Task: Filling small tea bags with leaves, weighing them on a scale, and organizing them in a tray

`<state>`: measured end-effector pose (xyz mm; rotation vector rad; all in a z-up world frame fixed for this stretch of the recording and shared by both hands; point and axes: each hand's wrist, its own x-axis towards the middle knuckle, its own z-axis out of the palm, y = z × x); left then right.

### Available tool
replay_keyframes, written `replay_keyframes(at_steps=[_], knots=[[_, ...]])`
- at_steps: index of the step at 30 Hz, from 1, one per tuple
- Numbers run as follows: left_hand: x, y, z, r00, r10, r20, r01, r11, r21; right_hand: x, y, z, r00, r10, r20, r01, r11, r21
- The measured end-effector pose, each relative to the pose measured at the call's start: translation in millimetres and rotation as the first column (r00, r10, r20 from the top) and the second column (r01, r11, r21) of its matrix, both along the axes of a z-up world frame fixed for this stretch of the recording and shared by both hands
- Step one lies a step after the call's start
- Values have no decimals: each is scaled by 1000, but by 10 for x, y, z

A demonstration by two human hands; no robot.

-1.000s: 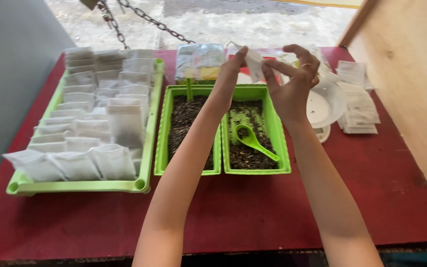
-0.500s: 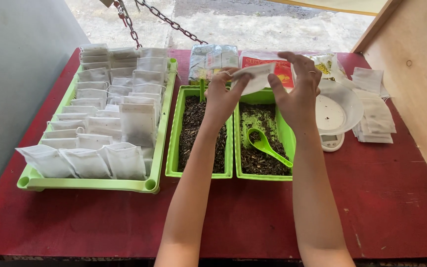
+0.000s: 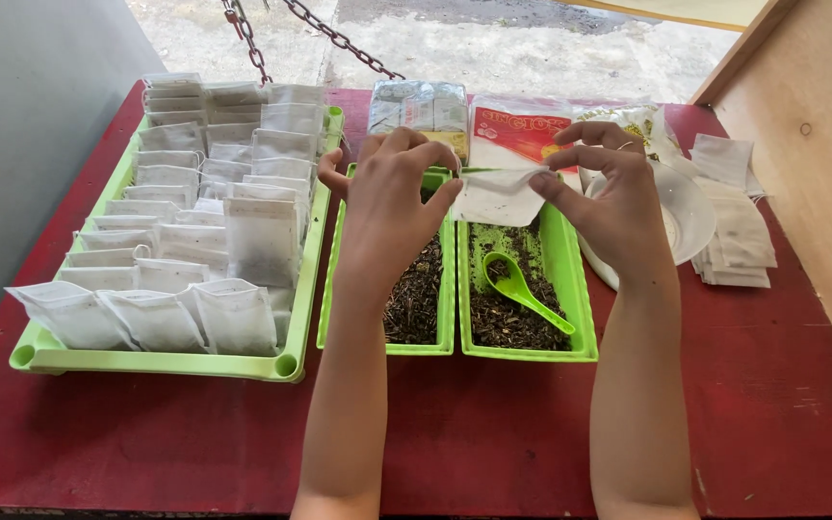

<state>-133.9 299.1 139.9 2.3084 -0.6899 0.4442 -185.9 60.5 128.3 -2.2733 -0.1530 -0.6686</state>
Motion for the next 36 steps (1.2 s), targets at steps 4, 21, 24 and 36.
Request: replay_keyframes(at_steps=[4,21,24,36], knots=[[-68,-33,12,1000,-1,11,0,999,33,40,-34,-25,999,35,-39,-34,999,29],[-276,-284,211,989,127,-79,-112,979,172,-34,158,155,995,3,-103,-3,1000,8],[-257,-333,153,992,118,-33,-114,986,120,-68,217,187,991,20,-130,-16,1000,26],[-249,-276,141,994,107,-19,-103,983,152,-54,204,201,981,180,-73,-179,984,16]])
